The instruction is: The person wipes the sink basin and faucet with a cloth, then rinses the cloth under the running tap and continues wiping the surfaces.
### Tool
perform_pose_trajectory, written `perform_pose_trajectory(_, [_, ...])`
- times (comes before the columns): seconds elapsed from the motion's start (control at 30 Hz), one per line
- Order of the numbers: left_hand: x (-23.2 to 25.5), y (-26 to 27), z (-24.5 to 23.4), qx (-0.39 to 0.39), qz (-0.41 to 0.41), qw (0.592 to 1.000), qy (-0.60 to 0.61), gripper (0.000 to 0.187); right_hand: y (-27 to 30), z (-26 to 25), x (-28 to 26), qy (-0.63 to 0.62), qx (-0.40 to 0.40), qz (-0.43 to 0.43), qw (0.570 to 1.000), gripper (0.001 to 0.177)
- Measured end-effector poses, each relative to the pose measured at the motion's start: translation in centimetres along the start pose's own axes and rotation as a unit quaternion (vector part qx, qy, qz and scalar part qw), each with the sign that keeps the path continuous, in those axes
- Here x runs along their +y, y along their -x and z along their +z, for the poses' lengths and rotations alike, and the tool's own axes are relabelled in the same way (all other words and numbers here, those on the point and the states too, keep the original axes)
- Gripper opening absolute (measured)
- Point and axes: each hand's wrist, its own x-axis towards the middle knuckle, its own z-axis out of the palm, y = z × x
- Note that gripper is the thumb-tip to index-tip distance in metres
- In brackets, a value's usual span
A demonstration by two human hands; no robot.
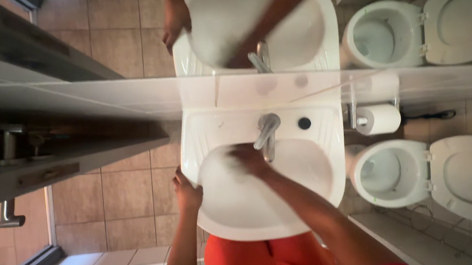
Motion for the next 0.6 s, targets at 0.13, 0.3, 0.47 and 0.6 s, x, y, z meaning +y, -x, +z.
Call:
perform_pose_trajectory(0.13, [-0.7, -0.1, 0.4, 0.040, 0.103, 0.994, -0.012, 0.104, 7.1, -5.8, 5.0, 0.131, 0.025, 0.010, 0.991, 0.029])
perform_pose_trajectory(0.3, [0.8, 0.1, 0.0, 0.029, 0.025, 0.999, -0.018, 0.097, 13.8, -4.1, -1.8, 0.053, -0.077, -0.006, 0.996, 0.044])
perform_pose_trajectory(0.47, [1.1, 0.2, 0.1, 0.044, 0.050, 0.998, -0.023, 0.094, 4.6, 4.5, -12.6, -0.055, -0.014, 0.005, 0.998, 0.082])
perform_pose_trajectory(0.6, [0.5, 0.3, -0.2, 0.003, -0.012, 0.998, -0.058, 0.089, -3.5, 5.5, -12.6, -0.292, 0.142, 0.224, 0.919, 0.079])
